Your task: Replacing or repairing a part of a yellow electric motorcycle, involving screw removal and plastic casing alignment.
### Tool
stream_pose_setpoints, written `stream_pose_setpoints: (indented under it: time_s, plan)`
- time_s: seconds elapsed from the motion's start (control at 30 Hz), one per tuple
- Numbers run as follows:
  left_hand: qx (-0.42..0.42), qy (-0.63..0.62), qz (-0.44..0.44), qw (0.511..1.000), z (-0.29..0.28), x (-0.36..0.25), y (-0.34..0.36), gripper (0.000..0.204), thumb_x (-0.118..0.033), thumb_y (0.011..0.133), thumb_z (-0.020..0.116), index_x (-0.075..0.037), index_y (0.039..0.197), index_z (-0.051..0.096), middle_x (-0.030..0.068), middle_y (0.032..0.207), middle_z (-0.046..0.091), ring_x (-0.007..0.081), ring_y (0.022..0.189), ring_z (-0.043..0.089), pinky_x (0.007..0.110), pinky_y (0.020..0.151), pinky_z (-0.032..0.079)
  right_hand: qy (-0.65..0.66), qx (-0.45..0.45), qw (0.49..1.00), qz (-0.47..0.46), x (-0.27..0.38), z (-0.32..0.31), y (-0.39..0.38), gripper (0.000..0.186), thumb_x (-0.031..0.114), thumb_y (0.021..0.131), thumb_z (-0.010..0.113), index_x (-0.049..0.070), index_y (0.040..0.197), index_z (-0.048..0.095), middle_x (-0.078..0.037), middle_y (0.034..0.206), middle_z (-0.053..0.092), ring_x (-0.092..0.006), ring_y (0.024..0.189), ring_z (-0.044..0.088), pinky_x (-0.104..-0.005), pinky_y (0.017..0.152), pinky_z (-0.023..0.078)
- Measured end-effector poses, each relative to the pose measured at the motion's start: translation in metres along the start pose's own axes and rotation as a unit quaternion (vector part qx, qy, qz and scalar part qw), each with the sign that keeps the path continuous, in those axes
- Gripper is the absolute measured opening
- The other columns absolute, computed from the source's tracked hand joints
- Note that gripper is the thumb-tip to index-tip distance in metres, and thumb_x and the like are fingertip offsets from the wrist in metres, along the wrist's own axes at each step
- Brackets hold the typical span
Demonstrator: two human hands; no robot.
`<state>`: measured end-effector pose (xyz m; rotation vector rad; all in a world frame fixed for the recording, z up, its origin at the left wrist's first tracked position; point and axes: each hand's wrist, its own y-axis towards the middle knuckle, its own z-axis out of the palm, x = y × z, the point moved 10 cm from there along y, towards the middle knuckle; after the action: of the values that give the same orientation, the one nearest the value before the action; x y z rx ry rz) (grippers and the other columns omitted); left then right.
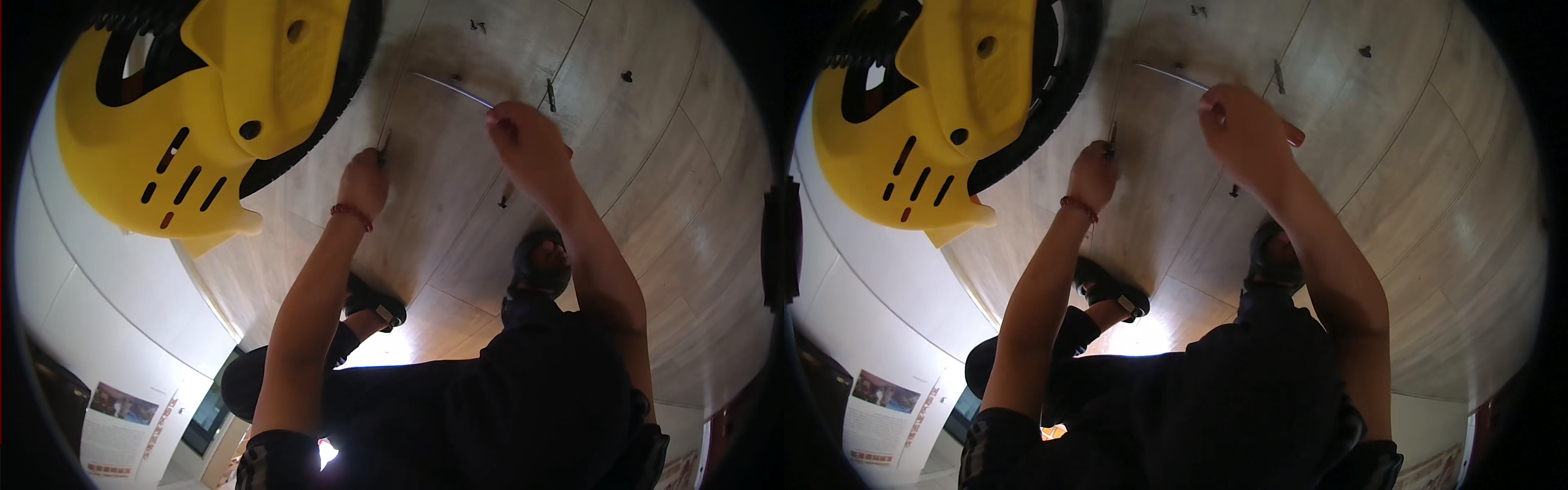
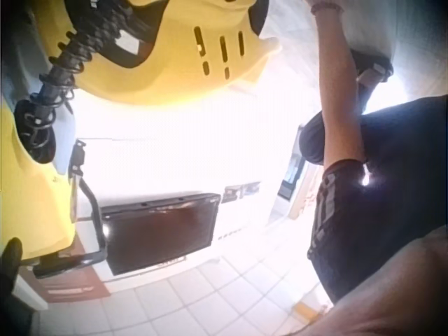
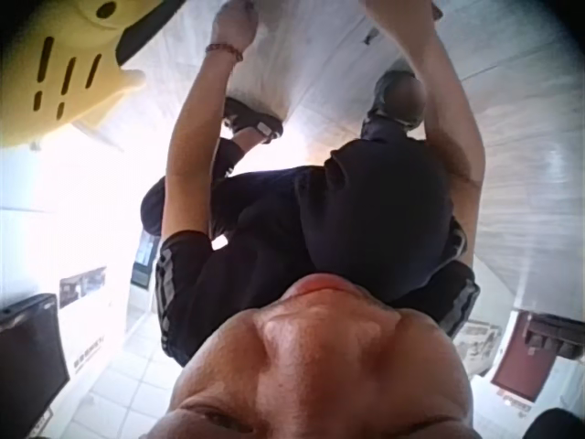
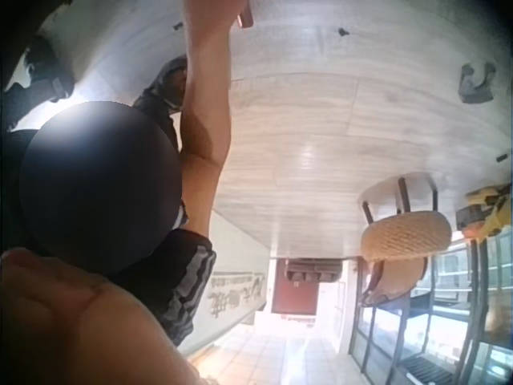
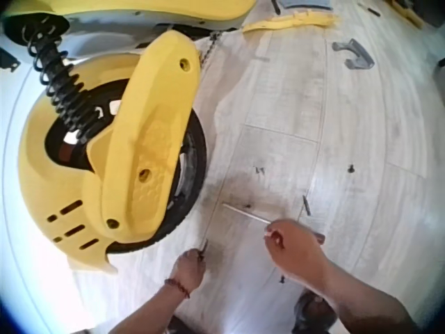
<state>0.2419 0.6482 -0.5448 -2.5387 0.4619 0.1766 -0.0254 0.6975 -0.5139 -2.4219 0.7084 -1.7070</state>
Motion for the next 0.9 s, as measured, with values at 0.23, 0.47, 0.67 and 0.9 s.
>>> stream_pose_setpoints:
  time_s: [0.23,0.47,0.67,0.9]
  plan:
    - [-0.031,-0.459,0.005,0.888,-0.074,-0.092,-0.028,0.018,-0.002,0.085,0.055,-0.002,0.103,0.051,0.0090,0.091,0.060,0.0139,0.082,0.059,0.025,0.074,0.047,0.173,0.239,0.955,-0.019,0.050,0.049,-0.048,0.028,0.020,0.083,0.061,0.003,0.105,0.058,-0.012,0.100,0.057,-0.0245,0.088,0.057,-0.0338,0.076,0.046]
    - [-0.097,-0.740,0.017,0.665,-0.126,-0.105,-0.044,0.022,0.005,0.085,0.054,-0.001,0.105,0.047,0.0102,0.091,0.059,0.0157,0.083,0.059,0.029,0.073,0.052,0.092,0.207,0.942,-0.248,0.130,0.010,-0.052,0.028,0.016,0.080,0.062,0.003,0.104,0.056,-0.013,0.096,0.055,-0.0294,0.089,0.053,-0.0362,0.078,0.043]
    - [-0.081,-0.742,0.044,0.664,-0.139,-0.115,-0.047,0.022,-0.009,0.092,0.052,0.000,0.111,0.047,0.0132,0.094,0.060,0.0167,0.079,0.060,0.029,0.071,0.051,0.063,0.145,0.933,-0.322,0.141,-0.004,-0.059,0.018,0.011,0.078,0.061,0.000,0.091,0.054,-0.013,0.075,0.051,-0.0311,0.070,0.050,-0.0400,0.064,0.041]
    - [-0.062,-0.752,0.083,0.651,-0.145,-0.116,-0.043,0.029,-0.021,0.099,0.036,0.000,0.114,0.049,0.0151,0.094,0.062,0.0198,0.081,0.061,0.033,0.071,0.050,0.032,0.109,0.928,-0.356,0.154,-0.007,-0.064,0.017,0.010,0.077,0.062,-0.001,0.088,0.053,-0.014,0.075,0.052,-0.0319,0.068,0.051,-0.0397,0.059,0.042]
